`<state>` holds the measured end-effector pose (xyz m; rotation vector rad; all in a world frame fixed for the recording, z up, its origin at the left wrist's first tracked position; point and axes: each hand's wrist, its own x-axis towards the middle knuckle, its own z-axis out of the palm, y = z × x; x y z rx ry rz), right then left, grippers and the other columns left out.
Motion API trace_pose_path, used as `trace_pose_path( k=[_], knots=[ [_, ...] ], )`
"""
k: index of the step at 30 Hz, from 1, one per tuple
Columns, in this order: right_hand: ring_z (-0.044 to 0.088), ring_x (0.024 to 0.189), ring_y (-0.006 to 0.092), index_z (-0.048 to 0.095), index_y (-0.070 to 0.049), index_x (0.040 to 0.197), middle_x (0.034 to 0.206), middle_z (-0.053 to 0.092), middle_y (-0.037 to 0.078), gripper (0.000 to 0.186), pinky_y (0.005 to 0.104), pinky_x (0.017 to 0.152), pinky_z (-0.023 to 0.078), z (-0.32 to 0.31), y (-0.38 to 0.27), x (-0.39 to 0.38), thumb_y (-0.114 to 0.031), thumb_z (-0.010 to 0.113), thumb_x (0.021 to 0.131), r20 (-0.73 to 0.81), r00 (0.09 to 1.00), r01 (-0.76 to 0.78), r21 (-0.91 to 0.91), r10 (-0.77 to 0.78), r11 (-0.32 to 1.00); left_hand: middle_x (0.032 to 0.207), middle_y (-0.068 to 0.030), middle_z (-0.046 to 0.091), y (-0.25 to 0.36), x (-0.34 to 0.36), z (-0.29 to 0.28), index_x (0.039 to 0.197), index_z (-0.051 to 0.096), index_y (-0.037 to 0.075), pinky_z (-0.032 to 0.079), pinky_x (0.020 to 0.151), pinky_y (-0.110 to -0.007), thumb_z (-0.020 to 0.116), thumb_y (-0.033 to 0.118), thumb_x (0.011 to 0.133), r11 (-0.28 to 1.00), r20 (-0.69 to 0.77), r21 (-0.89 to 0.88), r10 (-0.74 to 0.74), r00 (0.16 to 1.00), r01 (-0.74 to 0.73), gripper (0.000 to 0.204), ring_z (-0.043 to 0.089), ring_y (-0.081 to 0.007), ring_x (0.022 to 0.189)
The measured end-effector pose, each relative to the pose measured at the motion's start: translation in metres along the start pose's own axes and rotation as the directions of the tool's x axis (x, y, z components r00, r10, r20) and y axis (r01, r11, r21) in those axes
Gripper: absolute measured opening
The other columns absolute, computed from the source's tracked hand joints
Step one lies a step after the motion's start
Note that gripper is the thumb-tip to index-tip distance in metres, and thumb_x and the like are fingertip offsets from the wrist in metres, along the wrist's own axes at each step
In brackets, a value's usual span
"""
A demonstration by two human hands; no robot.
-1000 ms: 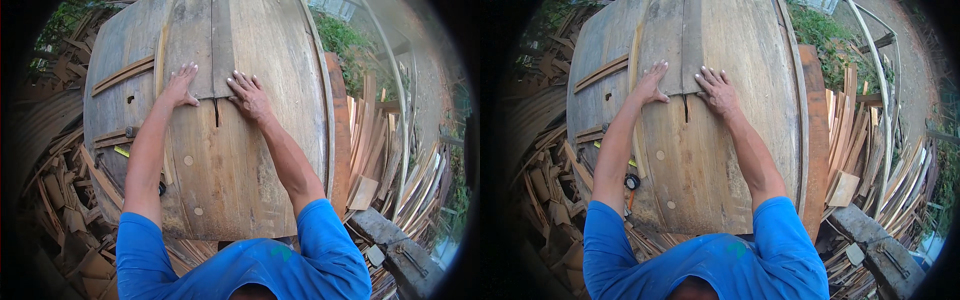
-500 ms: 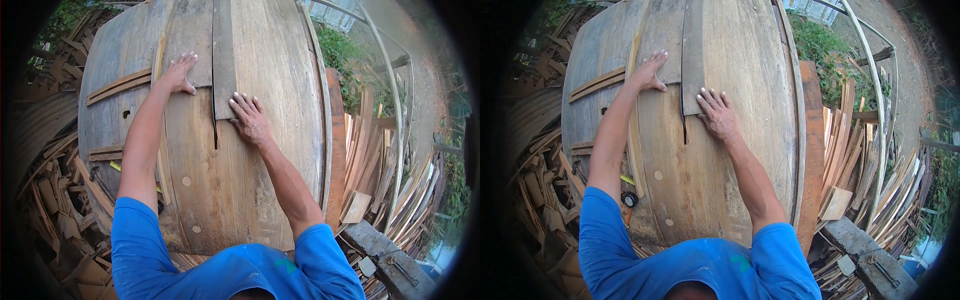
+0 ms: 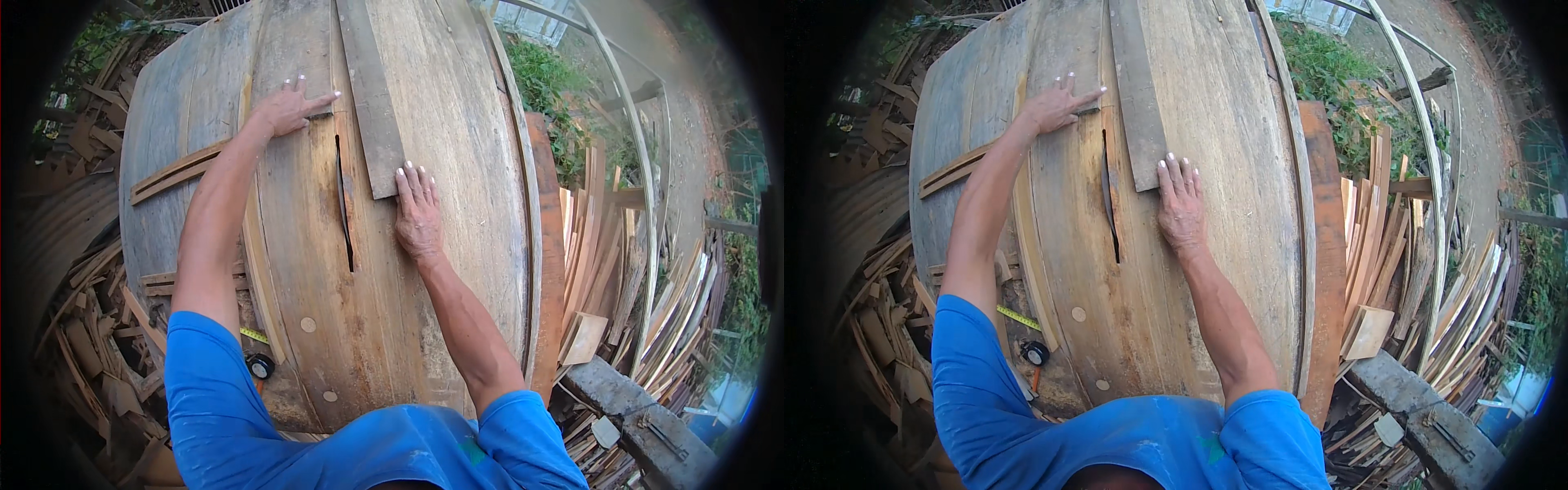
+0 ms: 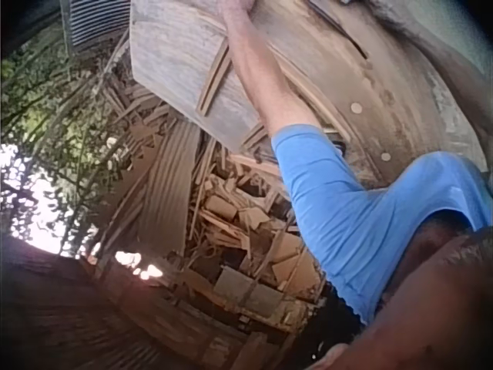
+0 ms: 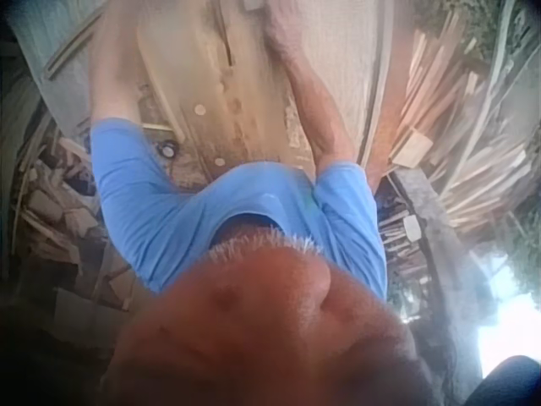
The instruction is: The person moves a wooden plank onto a table saw and uses the saw to cut the plank into multiple pieces. They then use a tape measure and a pencil to mark another wooden board before positioning it for a subsequent cut.
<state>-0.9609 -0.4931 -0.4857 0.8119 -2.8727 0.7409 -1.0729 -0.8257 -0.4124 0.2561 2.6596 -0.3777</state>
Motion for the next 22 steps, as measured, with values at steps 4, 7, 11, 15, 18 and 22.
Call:
trace_pose_path(
  k=[4,7,11,15,18,22],
  knots=[
    [0.035,0.147,0.0343,0.046,-0.006,0.148,0.157,0.042,0.014,0.051,0.0479,0.123,0.024,0.001,-0.003,0.003,-0.006,0.049,0.097,-0.005,1.000,-0.002,-0.002,0.002,1.000,0.151,-0.0358,0.035,0.002,0.012,0.014,0.157,0.017,0.042,0.054,0.100,-0.051,0.054,0.014,0.099,0.996,-0.068,0.088,-0.016,0.998,0.022,0.074,0.051,-0.0575,0.125],
    [0.038,0.145,0.0352,0.049,-0.005,0.145,0.157,0.043,0.013,0.057,0.0491,0.122,0.027,0.004,-0.007,0.001,-0.002,0.049,0.088,-0.035,0.999,0.010,0.019,-0.009,1.000,0.147,-0.0348,0.041,-0.002,0.021,0.016,0.154,0.027,0.031,0.058,0.090,-0.051,0.047,0.011,0.100,0.976,-0.233,0.176,-0.082,0.969,0.125,0.061,0.059,-0.0590,0.113],
    [0.038,0.145,0.0350,0.051,-0.008,0.145,0.157,0.043,0.013,0.058,0.0491,0.122,0.027,-0.002,-0.005,0.002,-0.001,0.050,0.087,-0.059,0.998,-0.016,0.071,0.020,0.997,0.134,-0.0304,0.054,-0.012,0.030,-0.029,0.147,0.038,0.018,0.061,0.078,-0.049,0.047,0.007,0.096,0.976,-0.472,0.097,-0.128,0.872,0.196,0.053,0.067,-0.0529,0.097],
    [0.039,0.145,0.0343,0.052,-0.015,0.144,0.156,0.043,0.012,0.061,0.0493,0.122,0.026,-0.007,-0.007,0.001,0.001,0.052,0.085,-0.022,1.000,-0.005,0.066,0.006,0.998,0.118,-0.0250,0.063,-0.036,0.028,-0.060,0.147,0.037,0.018,0.061,0.074,-0.047,0.049,0.005,0.094,0.988,-0.433,0.106,-0.058,0.899,0.115,0.056,0.070,-0.0448,0.093],
    [0.040,0.144,0.0348,0.053,-0.016,0.144,0.157,0.042,0.012,0.062,0.0494,0.122,0.026,-0.002,-0.011,0.002,0.001,0.052,0.085,-0.029,0.999,0.018,0.072,-0.016,0.997,0.110,-0.0204,0.066,-0.036,0.015,-0.056,0.147,0.037,0.016,0.060,0.072,-0.046,0.050,0.005,0.093,0.961,-0.503,0.201,-0.065,0.862,0.190,0.057,0.072,-0.0373,0.089],
    [0.038,0.146,0.0358,0.052,-0.017,0.145,0.158,0.041,0.012,0.064,0.0511,0.122,0.025,-0.001,0.000,0.000,0.001,0.054,0.084,-0.039,0.999,0.036,0.077,-0.033,0.996,0.110,-0.0153,0.065,-0.025,-0.018,-0.114,0.146,0.039,0.016,0.061,0.074,-0.047,0.049,0.009,0.095,0.964,-0.555,0.254,0.075,0.828,0.083,0.052,0.072,-0.0408,0.090]
  ],
)
